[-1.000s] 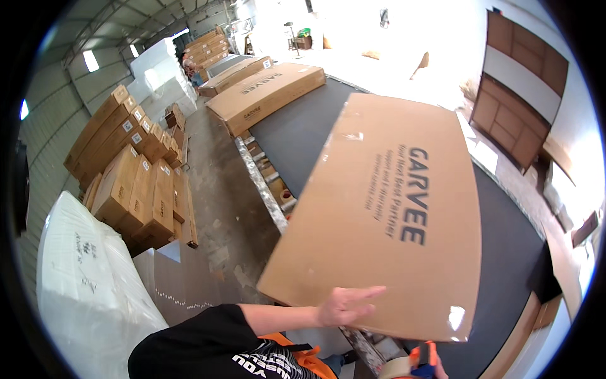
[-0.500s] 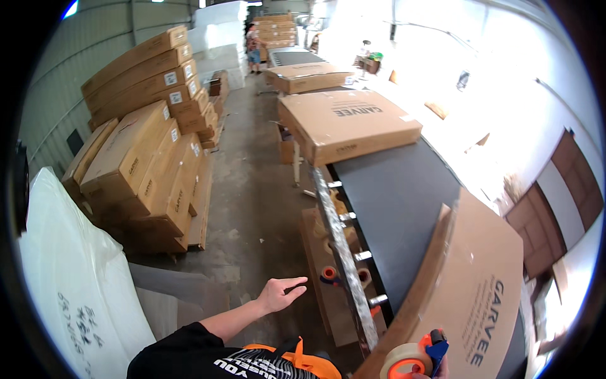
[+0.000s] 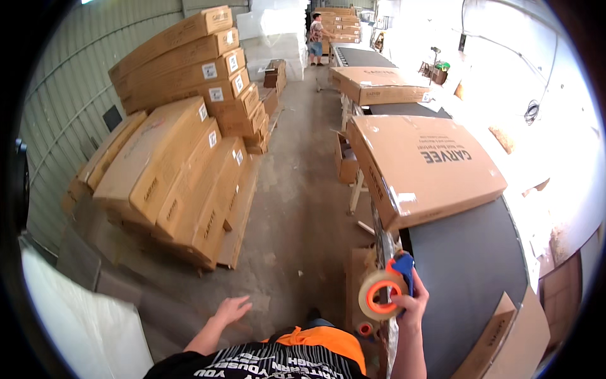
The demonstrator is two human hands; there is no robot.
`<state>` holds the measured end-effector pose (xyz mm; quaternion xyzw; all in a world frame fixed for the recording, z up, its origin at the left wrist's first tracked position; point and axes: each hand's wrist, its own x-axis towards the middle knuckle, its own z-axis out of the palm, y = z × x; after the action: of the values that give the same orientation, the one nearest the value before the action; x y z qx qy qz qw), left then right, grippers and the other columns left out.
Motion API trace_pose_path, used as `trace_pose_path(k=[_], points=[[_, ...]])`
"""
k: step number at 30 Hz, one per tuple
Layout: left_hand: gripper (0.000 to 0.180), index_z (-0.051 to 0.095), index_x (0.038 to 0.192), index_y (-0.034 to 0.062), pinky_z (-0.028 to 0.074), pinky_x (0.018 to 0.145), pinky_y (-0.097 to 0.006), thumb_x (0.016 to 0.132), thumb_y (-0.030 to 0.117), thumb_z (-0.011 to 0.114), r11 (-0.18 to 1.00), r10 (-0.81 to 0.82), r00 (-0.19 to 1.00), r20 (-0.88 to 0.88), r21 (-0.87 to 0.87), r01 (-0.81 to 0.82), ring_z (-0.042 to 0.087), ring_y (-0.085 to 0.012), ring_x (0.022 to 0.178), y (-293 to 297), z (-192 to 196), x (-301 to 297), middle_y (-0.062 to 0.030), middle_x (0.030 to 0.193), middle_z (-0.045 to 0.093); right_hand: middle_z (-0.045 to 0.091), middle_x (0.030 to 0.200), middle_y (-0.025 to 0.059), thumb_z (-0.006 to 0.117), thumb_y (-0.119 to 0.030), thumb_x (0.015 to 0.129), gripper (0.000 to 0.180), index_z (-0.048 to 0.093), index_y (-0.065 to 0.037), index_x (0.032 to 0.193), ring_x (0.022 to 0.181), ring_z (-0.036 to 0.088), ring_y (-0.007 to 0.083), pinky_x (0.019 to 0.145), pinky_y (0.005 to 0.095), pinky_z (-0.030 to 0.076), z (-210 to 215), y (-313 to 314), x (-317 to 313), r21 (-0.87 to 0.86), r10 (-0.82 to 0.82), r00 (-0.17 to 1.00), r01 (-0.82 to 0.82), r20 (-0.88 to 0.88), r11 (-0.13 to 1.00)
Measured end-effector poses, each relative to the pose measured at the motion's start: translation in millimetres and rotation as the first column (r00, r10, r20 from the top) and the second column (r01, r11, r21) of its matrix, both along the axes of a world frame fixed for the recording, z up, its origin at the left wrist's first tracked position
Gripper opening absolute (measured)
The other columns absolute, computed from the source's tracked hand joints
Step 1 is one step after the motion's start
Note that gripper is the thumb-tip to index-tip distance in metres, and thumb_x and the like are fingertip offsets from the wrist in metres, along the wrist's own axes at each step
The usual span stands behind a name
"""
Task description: The person seals a cardboard box on an assembly line using a tape dispenser, applies tape along the seams and corners of the box, and kemudian moves the box to the side.
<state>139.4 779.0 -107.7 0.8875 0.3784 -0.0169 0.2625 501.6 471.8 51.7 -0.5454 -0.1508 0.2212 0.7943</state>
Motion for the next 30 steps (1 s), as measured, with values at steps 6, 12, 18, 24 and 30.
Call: trace_pose_path(k=[6, 12, 18, 24, 30], points=[[0.035, 0.064, 0.087, 0.0018, 0.049, 0.07, -0.044, 0.087, 0.037, 0.059, 0.77, 0.592, 0.802, -0.081, -0.236, -0.592, 0.064, -0.0365, 0.08, 55.8, -56.3, -58.7, -0.0193, 0.082, 0.065, 0.063, 0.118, 0.0127, 0.058, 0.009, 0.053, 0.085, 0.046, 0.007, 0.138, 0.104, 0.063, 0.0217, 0.093, 0.0312, 0.049, 3.8, 169.2, 122.3, 0.01, 0.006, 1.0, -0.006, -0.013, 1.0], [0.032, 0.066, 0.075, 0.0003, 0.05, 0.054, -0.041, 0.089, 0.029, 0.058, 0.326, 0.807, 0.501, -0.313, -0.471, -0.82, 0.062, -0.0302, 0.055, 122.9, -252.1, -99.0, -0.0161, 0.063, 0.063, 0.064, 0.111, 0.0121, 0.054, 0.008, 0.062, 0.071, 0.051, 0.005, 0.133, 0.094, 0.064, 0.0216, 0.083, 0.0307, 0.052, -1.4, 268.7, 262.3, 0.014, -0.232, 0.973, 0.232, -0.017, 0.973], [0.039, 0.07, 0.09, -0.0005, 0.05, 0.072, -0.048, 0.091, 0.035, 0.053, 0.967, 0.234, 0.909, -0.344, -0.017, -0.255, 0.067, -0.0374, 0.08, 364.9, -255.1, 69.5, -0.0201, 0.09, 0.07, 0.064, 0.114, 0.0122, 0.051, 0.0, 0.068, 0.059, 0.055, 0.004, 0.127, 0.099, 0.063, 0.0219, 0.086, 0.0315, 0.051, -61.6, 316.7, 364.2, -0.026, -0.546, 0.831, 0.547, -0.106, 0.837], [0.041, 0.064, 0.106, 0.0021, 0.047, 0.083, -0.038, 0.095, 0.039, 0.051, 0.765, 0.624, 0.756, 0.198, -0.35, -0.54, 0.064, -0.0255, 0.088, 587.2, -114.8, 412.3, -0.0174, 0.092, 0.068, 0.065, 0.105, 0.0101, 0.052, -0.008, 0.066, 0.054, 0.058, 0.002, 0.119, 0.095, 0.064, 0.0222, 0.087, 0.0335, 0.052, -70.2, 319.9, 383.6, -0.083, -0.669, 0.739, 0.664, -0.074, 0.743], [0.057, 0.052, 0.133, -0.0035, 0.039, 0.106, -0.035, 0.099, 0.042, 0.046, 0.842, 0.473, 0.739, 0.479, -0.492, -0.221, 0.052, -0.0305, 0.127, 640.7, -62.2, 684.0, -0.0215, 0.131, 0.058, 0.062, 0.088, 0.0051, 0.057, -0.017, 0.066, 0.022, 0.06, -0.004, 0.083, 0.082, 0.061, 0.0188, 0.077, 0.0311, 0.049, -103.4, 293.2, 385.2, -0.098, -0.787, 0.616, 0.782, -0.027, 0.615]])
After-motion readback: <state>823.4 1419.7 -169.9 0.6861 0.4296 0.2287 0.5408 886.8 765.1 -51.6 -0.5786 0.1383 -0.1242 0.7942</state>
